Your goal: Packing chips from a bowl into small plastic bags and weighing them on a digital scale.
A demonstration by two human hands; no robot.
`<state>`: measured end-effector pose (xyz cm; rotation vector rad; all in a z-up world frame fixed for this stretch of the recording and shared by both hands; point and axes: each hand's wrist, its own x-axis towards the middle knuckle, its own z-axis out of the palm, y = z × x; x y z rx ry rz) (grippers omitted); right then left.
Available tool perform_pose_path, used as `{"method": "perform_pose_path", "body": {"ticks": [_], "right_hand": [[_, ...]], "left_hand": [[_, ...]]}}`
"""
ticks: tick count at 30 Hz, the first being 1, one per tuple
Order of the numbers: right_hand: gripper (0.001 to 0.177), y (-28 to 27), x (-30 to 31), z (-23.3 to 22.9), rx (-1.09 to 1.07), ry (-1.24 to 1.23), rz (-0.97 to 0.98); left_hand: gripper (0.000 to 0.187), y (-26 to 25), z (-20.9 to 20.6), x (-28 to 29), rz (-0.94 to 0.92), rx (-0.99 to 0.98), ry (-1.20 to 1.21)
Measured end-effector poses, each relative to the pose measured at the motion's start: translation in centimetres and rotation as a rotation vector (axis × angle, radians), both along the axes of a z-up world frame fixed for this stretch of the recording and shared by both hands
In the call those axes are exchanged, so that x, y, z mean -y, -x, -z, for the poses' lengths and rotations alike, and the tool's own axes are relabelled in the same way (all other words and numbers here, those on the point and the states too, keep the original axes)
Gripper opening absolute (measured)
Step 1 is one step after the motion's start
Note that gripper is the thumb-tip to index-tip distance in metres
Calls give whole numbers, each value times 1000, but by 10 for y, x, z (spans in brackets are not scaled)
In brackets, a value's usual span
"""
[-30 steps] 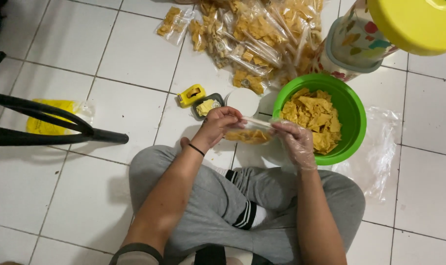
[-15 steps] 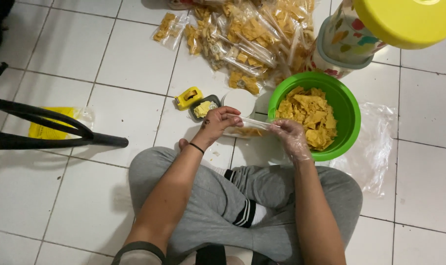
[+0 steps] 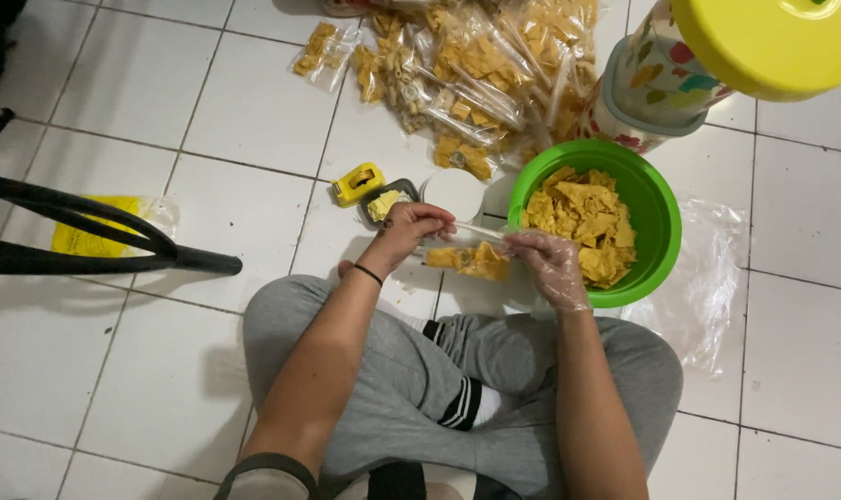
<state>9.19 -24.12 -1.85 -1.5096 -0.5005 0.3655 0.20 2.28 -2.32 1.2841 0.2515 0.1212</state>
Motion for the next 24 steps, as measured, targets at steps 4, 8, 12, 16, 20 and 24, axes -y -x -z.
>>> {"method": "perform_pose_path", "body": {"ticks": [4,8,12,16,20,24], "right_hand": [[16,5,-6,-14,146,18,-91],[15,7,-8,-10,141,30,-36],[28,15,-12,-15,33,88,47],[9,11,-13,-18,-27,109,87],[6,10,-16,-11,-71,91,116],[5,14,-17,-25,-98,54,132]], "left_hand": [[22,2,-5,-3,-25,-48,5],[20,2,-3,-6,11,-50,-40],[37,-1,2,-7,11,-1,20],[38,-1,9,-8,0,-56,24],[17,-3,17,-6,30,-128,-109],[19,-2,14,-4,27,-159,-105]]}}
